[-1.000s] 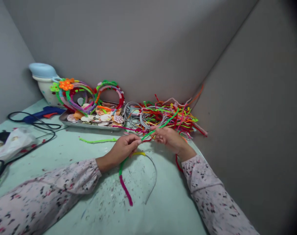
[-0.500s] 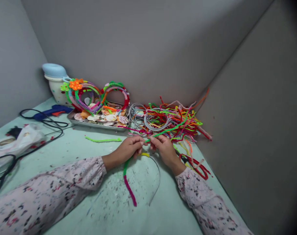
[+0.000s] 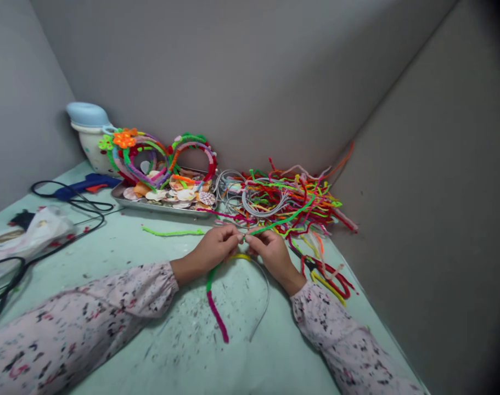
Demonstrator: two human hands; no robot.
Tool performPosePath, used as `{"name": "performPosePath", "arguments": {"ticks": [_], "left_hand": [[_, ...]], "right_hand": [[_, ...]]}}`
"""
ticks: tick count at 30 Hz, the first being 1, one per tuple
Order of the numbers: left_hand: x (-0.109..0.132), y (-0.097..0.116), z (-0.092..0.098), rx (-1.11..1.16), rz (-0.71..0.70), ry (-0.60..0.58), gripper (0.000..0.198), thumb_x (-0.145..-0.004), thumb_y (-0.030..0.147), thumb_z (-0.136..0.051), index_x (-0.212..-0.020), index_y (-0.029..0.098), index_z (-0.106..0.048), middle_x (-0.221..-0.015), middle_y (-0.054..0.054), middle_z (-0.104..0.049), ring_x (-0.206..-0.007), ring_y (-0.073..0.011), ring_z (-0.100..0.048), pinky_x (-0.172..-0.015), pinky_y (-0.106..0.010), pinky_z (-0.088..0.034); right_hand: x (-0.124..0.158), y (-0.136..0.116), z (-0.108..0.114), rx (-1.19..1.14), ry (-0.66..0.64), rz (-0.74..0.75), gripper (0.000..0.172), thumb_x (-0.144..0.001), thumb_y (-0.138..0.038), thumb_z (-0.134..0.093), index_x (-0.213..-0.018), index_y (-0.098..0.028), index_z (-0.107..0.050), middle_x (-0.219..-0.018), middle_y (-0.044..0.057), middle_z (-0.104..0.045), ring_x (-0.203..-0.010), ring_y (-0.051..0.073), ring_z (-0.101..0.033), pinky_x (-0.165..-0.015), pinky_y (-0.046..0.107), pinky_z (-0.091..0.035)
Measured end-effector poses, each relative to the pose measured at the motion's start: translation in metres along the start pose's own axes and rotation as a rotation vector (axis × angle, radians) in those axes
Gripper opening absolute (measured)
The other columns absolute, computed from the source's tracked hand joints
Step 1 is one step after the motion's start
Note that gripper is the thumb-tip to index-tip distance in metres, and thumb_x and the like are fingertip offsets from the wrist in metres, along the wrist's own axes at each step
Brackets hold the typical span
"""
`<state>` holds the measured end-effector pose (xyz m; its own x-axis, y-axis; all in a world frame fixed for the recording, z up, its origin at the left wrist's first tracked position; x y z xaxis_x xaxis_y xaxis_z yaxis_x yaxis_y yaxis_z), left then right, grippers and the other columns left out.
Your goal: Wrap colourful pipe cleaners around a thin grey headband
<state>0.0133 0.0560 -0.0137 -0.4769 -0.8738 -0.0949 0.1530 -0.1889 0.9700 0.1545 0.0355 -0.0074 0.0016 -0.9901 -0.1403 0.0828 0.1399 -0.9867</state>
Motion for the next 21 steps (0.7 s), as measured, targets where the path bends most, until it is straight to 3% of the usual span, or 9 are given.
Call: {"name": "performPosePath", "arguments": {"ticks": [5, 9, 17, 21], "left_hand": [[0.004, 0.011, 0.000, -0.167, -0.066, 0.059, 0.025, -0.088, 0.036, -0.044, -0.074, 0.017, -0.053, -0.056, 0.005, -0.049, -0.051, -0.0093, -0.043, -0.051, -0.021, -0.033], [0.005, 0.017, 0.000, -0.281, -0.138, 0.081, 0.020, -0.088, 0.032, -0.045, -0.084, 0.017, -0.058, -0.068, 0.002, -0.055, -0.062, -0.0116, -0.049, -0.058, -0.023, -0.036], [0.015, 0.021, -0.014, -0.678, -0.208, -0.009, 0.015, -0.081, 0.026, -0.055, -0.090, 0.020, -0.065, -0.094, -0.004, -0.055, -0.075, -0.0147, -0.053, -0.069, -0.028, -0.041], [0.017, 0.022, -0.019, -0.780, -0.256, -0.033, 0.015, -0.079, 0.027, -0.058, -0.090, 0.020, -0.066, -0.096, -0.006, -0.055, -0.085, -0.0192, -0.054, -0.077, -0.031, -0.041]], "right_hand": [[0.000, -0.003, 0.002, 0.017, 0.038, 0.047, 0.018, -0.072, -0.034, -0.068, -0.075, -0.017, -0.064, -0.061, -0.002, -0.060, -0.049, 0.010, -0.051, -0.046, 0.022, -0.042], [-0.002, -0.005, 0.012, 0.005, 0.099, 0.089, 0.017, -0.075, -0.033, -0.065, -0.076, -0.017, -0.062, -0.052, -0.004, -0.054, -0.046, 0.010, -0.048, -0.047, 0.022, -0.040], [-0.006, 0.001, 0.020, 0.000, 0.122, 0.061, 0.018, -0.078, -0.034, -0.062, -0.079, -0.016, -0.060, -0.051, -0.005, -0.052, -0.048, 0.010, -0.047, -0.049, 0.022, -0.039], [-0.006, 0.001, 0.017, -0.023, 0.097, 0.060, 0.018, -0.077, -0.035, -0.061, -0.077, -0.017, -0.060, -0.050, -0.005, -0.051, -0.047, 0.011, -0.047, -0.048, 0.023, -0.039]]}}
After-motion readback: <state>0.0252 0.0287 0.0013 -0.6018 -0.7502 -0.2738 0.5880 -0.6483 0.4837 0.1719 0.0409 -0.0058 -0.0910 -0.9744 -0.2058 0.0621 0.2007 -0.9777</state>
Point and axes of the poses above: each hand's wrist, its own x-axis away from the middle knuckle, its own z-axis out of the back of the hand, y = z × x, the point moved 5 cm from there along -x, towards the middle knuckle
